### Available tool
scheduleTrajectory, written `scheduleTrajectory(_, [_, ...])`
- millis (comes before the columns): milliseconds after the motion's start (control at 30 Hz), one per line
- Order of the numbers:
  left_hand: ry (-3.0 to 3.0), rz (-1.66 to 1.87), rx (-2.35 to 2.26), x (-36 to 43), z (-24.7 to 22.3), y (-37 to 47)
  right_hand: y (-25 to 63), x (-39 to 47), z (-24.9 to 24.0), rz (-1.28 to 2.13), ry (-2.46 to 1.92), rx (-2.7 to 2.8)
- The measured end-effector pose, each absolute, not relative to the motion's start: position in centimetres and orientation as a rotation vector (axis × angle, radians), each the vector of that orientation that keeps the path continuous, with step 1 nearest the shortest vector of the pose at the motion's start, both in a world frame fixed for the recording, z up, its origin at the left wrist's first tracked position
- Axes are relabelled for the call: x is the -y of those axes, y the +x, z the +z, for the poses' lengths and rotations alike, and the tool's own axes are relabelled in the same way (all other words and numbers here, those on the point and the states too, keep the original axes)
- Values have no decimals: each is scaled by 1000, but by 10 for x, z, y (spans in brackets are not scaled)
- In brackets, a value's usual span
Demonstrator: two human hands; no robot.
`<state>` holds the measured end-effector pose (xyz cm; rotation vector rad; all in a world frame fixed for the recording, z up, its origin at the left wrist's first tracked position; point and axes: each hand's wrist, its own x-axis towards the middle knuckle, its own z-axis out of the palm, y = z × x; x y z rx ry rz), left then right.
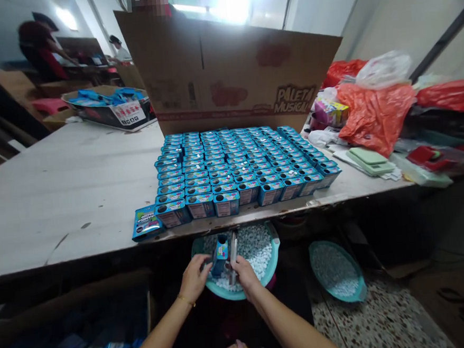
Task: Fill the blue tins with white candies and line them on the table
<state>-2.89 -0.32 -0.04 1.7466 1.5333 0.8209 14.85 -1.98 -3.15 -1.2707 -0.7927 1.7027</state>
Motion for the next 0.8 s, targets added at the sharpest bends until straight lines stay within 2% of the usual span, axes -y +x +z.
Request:
scheduleTrajectory(67, [1682,826,-1389,-17,-4,-28,147,14,-31,1676,-1255,735])
scheduleTrajectory(233, [1644,562,-992,-45,0,-3,153,15,-17,1693,-1214,750])
scheduleTrajectory(400, [1709,583,-1176,-32,20,-1,206,29,7,1615,-1637,1386])
scheduleTrajectory(500, [1645,653,-1266,-20,29,-15,257,21,23,1483,-1803,1556])
scheduleTrajectory(533, [1610,669,-1285,-16,30,-19,273,15,29,1360,-1878,1627])
scheduleTrajectory(667, [1488,780,-1317,-6,30,-26,308,-16,49,359,-2148,2244])
scheduleTrajectory(733, [1418,825,-1326,-1,29,-30,303,-31,51,187,-2132,2438])
scheduleTrajectory(800, [1345,849,-1346,4,29,-37,285,-43,42,210,-2101,2601])
